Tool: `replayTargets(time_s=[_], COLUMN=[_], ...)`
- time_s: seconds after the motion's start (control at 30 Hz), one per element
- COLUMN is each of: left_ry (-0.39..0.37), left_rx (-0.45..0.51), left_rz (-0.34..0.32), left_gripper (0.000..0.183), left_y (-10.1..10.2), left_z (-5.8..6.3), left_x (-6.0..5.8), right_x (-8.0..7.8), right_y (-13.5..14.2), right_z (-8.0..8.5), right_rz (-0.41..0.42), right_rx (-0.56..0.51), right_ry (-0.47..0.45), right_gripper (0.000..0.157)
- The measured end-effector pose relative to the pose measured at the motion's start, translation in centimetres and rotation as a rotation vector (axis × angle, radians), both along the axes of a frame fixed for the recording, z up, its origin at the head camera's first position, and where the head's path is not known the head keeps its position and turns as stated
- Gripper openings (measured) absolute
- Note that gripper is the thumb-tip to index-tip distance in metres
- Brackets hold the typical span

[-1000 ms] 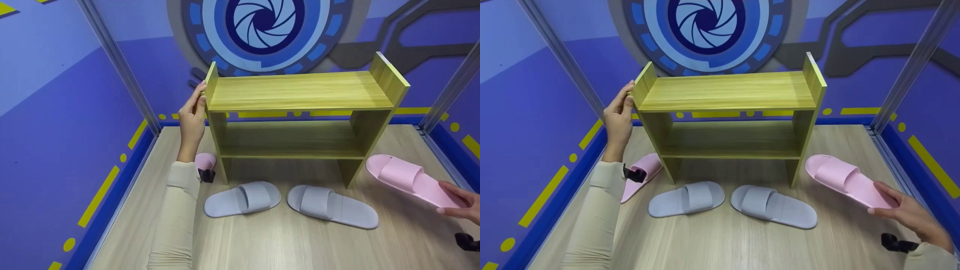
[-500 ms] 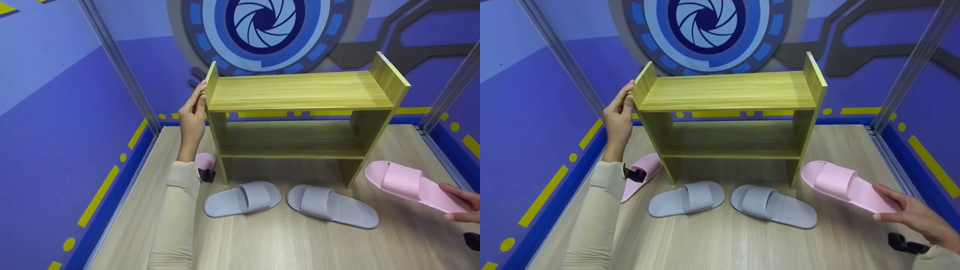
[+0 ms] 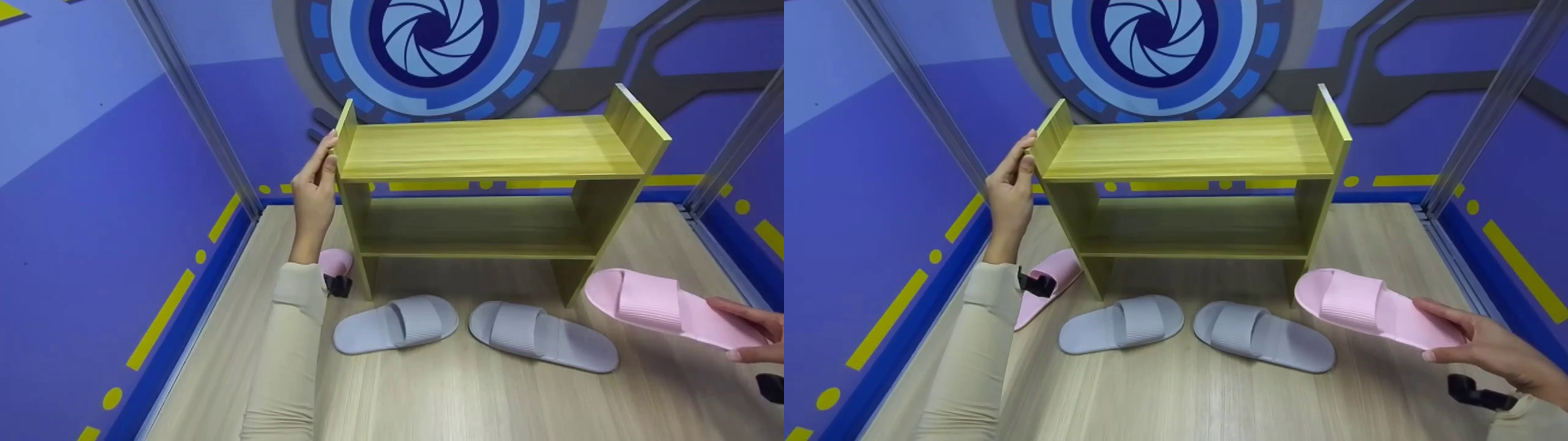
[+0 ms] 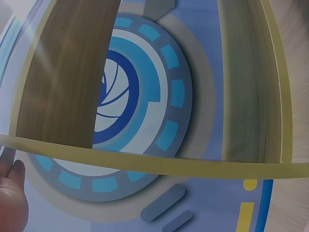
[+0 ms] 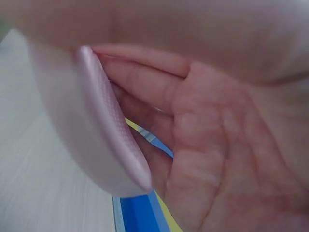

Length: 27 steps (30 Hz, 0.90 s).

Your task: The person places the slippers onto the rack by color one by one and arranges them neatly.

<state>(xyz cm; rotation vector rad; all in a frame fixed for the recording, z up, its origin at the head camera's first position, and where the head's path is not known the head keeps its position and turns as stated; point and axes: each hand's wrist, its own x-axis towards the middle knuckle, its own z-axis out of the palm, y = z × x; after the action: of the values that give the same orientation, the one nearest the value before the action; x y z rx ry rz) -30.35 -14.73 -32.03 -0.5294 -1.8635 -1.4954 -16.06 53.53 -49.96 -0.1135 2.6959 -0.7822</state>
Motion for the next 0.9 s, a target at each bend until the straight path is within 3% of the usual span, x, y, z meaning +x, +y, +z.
replayTargets(time_s=[0.4,0.9], left_ry=[0.011,-0.029], left_rx=[-0.001,0.018], left_rz=[-0.001,-0.008], left_gripper=[0.035,0.036], left_y=[-0.1,-0.1], left_z=[-0.1,-0.1], left_x=[-0.1,-0.1], right_x=[-0.2,-0.8], right_y=[-3.2,-7.8], right_z=[3.2,6.9], right_rz=[0.016,0.012], right_rx=[-0.04,-0.093], right_ry=[0.029,0.091], right_gripper=[0.105,0.091])
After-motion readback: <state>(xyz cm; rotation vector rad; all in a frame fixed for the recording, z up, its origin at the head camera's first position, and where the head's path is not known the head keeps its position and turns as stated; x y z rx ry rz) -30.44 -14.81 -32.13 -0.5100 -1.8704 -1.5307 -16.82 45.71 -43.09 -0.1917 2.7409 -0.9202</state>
